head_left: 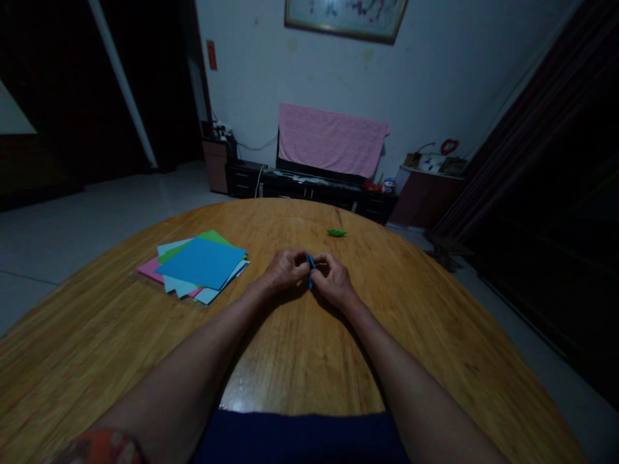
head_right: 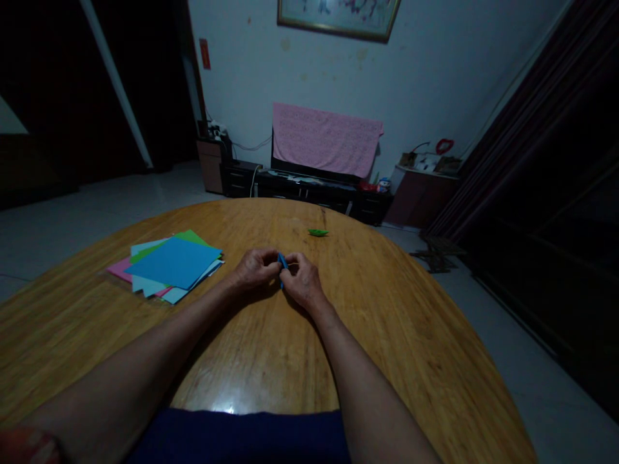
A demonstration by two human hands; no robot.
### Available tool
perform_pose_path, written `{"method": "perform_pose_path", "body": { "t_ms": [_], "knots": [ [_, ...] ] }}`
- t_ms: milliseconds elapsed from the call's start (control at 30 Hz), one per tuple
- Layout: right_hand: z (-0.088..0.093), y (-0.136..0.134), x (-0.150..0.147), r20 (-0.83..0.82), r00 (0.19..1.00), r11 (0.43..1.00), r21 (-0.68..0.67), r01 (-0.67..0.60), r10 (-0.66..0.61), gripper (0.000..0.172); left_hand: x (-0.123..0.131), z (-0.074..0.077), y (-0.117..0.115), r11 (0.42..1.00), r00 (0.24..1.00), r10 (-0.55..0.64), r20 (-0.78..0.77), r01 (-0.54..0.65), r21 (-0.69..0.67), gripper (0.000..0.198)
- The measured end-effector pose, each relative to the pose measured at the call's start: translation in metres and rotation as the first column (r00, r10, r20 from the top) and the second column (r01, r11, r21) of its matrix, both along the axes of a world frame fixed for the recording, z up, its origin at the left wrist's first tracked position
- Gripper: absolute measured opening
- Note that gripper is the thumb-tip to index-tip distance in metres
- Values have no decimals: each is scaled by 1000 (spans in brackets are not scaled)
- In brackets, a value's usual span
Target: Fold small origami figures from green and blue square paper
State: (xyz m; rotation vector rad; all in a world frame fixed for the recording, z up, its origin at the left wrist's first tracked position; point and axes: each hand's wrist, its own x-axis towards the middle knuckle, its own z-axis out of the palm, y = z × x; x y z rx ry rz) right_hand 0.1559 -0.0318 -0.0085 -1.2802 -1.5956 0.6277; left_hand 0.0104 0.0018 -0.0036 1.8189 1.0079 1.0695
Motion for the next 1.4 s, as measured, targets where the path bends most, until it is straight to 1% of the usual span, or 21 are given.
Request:
{"method": "perform_pose_path", "body": {
  "t_ms": [67,100,167,267,367,500,633,767,833,933,1000,1200,1400],
  "knots": [
    [-2,0,1,165,985,996,77,36,-49,20,-2,-2,2,981,981,48,-187,-11,193,17],
    [-4,0,2,230,971,993,106,49,-73,21,-2,-2,2,968,966,72,-248,-8,250,19],
    [-7,0,3,320,940,986,153,71,-118,24,-2,-3,2,948,936,110,-334,2,317,22],
    [-13,2,5,396,907,978,200,65,-141,25,-1,-2,-1,931,900,133,-415,30,364,21],
    [-16,4,6,421,896,975,215,52,-141,23,0,0,-3,927,877,131,-463,57,371,21],
    [-17,7,5,422,887,972,209,104,-185,19,1,0,-3,930,874,135,-467,51,365,20],
    [-16,9,3,459,867,974,197,112,-193,18,4,-5,-4,938,872,161,-463,10,347,21],
    [-16,9,3,470,854,969,204,138,-221,19,10,-10,-5,936,839,234,-491,-58,347,27],
    [-15,9,4,435,880,974,196,115,-191,21,12,-11,-5,937,817,265,-512,-93,337,27],
    [-13,8,7,353,930,988,145,48,-97,26,14,-10,-5,942,787,287,-546,-127,312,25],
    [-12,6,9,323,944,993,115,34,-70,28,15,-9,-4,942,775,296,-559,-140,305,23],
    [-12,3,7,325,945,992,122,7,-47,28,16,-9,-2,941,739,325,-590,-194,276,21],
    [-18,4,7,375,922,986,162,38,-97,28,17,-14,1,930,728,347,-591,-186,317,21]
  ]
}}
